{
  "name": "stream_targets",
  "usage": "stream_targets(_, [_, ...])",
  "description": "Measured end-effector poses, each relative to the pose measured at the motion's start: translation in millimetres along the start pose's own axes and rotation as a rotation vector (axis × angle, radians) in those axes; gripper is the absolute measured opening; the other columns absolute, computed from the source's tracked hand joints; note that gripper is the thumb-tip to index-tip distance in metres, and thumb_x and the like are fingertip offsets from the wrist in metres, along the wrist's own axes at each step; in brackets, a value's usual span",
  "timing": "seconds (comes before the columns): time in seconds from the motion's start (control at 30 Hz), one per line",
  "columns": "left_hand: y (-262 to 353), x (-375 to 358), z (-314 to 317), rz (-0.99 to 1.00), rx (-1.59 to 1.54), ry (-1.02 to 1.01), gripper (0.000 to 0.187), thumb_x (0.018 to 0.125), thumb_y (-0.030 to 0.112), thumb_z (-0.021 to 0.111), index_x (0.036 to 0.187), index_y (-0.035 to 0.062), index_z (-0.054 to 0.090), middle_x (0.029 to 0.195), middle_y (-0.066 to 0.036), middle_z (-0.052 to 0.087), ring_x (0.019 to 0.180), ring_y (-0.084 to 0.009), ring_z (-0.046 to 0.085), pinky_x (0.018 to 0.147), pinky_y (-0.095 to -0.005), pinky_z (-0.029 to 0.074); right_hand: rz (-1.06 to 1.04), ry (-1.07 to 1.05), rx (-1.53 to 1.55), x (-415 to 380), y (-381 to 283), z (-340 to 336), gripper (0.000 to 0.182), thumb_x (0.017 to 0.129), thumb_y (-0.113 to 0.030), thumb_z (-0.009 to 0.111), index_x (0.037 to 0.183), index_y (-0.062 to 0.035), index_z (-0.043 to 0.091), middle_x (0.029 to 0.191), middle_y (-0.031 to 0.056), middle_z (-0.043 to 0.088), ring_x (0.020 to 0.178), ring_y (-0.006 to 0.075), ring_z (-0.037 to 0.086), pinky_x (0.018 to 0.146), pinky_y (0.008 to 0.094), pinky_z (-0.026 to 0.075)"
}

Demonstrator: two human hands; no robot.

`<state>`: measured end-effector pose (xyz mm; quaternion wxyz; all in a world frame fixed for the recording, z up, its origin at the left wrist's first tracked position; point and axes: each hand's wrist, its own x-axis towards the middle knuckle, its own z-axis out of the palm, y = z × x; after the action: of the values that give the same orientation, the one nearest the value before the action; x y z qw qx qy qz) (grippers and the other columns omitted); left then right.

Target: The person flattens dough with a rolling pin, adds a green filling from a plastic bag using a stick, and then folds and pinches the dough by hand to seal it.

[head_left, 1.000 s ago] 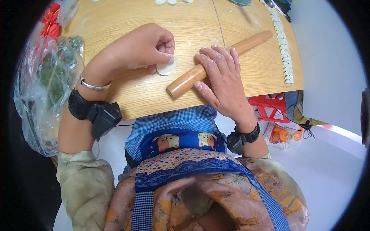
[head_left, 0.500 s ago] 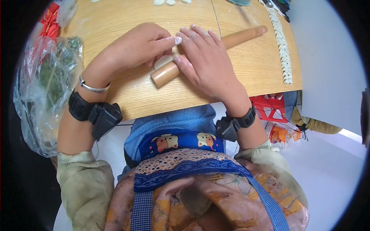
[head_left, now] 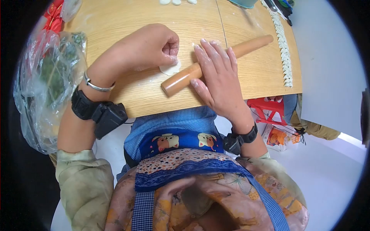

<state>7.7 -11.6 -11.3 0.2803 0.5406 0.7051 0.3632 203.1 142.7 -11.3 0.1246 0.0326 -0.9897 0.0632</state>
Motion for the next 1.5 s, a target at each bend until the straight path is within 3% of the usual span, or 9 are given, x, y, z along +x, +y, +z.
stream_targets(0.07, [3.9,-0.4,-1.7,-0.073,0.014,-0.045,0.010,0.080,0.006,0.069,0.080,-0.0003,0.061,0.066,-0.001,0.057,0.062,-0.0064,0.050,0.057,-0.0261,0.043,0.019,-0.014,0.014,-9.1,-1.7,-1.1,0.061,0.095,-0.042,0.055,0.141,-0.0023,0.048,0.148,0.0185,0.045,0.140,0.0374,0.037,0.119,0.0549,0.019])
stream_targets(0.27, [0.6,-1.0,0.4,-0.044,-0.204,-0.006,0.010,0.080,0.004,0.066,0.079,0.0007,0.057,0.068,0.002,0.053,0.063,-0.0063,0.048,0.058,-0.0247,0.042,0.045,-0.012,0.034,-11.7,-0.9,-0.3,0.062,0.095,-0.042,0.055,0.142,-0.0032,0.047,0.147,0.0174,0.046,0.141,0.0358,0.037,0.120,0.0550,0.016])
stream_targets(0.5, [6.4,-0.9,-4.5,-0.084,-0.030,-0.150,0.008,0.081,0.003,0.063,0.085,0.0003,0.057,0.072,0.003,0.053,0.067,-0.0058,0.049,0.061,-0.0230,0.042,0.031,0.002,0.043,-8.0,0.3,1.2,0.060,0.095,-0.041,0.055,0.141,-0.0039,0.049,0.145,0.0169,0.048,0.139,0.0361,0.039,0.119,0.0555,0.017])
stream_targets(0.6, [0.9,-0.8,-2.1,-0.051,-0.153,-0.099,0.010,0.080,0.000,0.062,0.089,0.0003,0.058,0.070,0.003,0.051,0.068,-0.0056,0.049,0.060,-0.0227,0.042,0.029,0.008,0.047,-8.0,1.0,1.5,0.059,0.094,-0.041,0.056,0.140,-0.0045,0.050,0.143,0.0164,0.050,0.138,0.0360,0.040,0.119,0.0555,0.017])
stream_targets(0.67, [0.8,-1.1,-6.0,-0.173,-0.373,-0.141,0.014,0.078,0.000,0.061,0.092,0.0006,0.058,0.072,0.002,0.052,0.069,-0.0061,0.049,0.061,-0.0231,0.043,0.028,0.012,0.049,-7.5,1.5,1.9,0.058,0.094,-0.041,0.056,0.140,-0.0049,0.050,0.142,0.0160,0.051,0.138,0.0359,0.040,0.119,0.0555,0.017])
stream_targets(1.0, [0.6,-3.4,-0.1,0.008,-0.072,-0.062,0.025,0.073,0.006,0.067,0.096,-0.0007,0.060,0.075,-0.001,0.056,0.066,-0.0108,0.052,0.060,-0.0262,0.045,0.029,0.025,0.050,-5.8,1.0,3.1,0.057,0.094,-0.041,0.057,0.137,-0.0053,0.052,0.139,0.0149,0.052,0.137,0.0347,0.041,0.119,0.0553,0.018])
stream_targets(1.2, [3.1,0.5,6.2,-0.010,0.036,0.017,0.016,0.083,0.010,0.069,0.091,-0.0009,0.061,0.068,-0.002,0.057,0.062,-0.0105,0.054,0.056,-0.0282,0.045,0.022,0.027,0.048,-3.9,1.1,3.5,0.056,0.093,-0.040,0.058,0.137,-0.0056,0.053,0.137,0.0148,0.053,0.136,0.0348,0.042,0.119,0.0553,0.018])
stream_targets(1.37, [6.9,-4.3,1.2,-0.158,-0.282,-0.047,0.017,0.089,0.013,0.066,0.083,-0.0010,0.060,0.063,0.000,0.055,0.051,-0.0068,0.049,0.048,-0.0248,0.039,0.021,0.025,0.051,-2.1,0.9,2.5,0.056,0.092,-0.039,0.059,0.137,-0.0051,0.052,0.138,0.0149,0.053,0.135,0.0350,0.042,0.119,0.0554,0.019])
stream_targets(1.5, [2.4,-0.2,0.1,-0.113,-0.167,-0.035,0.017,0.092,0.013,0.064,0.083,-0.0012,0.061,0.062,0.000,0.054,0.049,-0.0067,0.049,0.046,-0.0251,0.038,0.002,0.030,0.025,6.6,1.2,3.4,0.055,0.094,-0.040,0.056,0.134,-0.0023,0.054,0.137,0.0161,0.054,0.135,0.0356,0.043,0.118,0.0552,0.020])
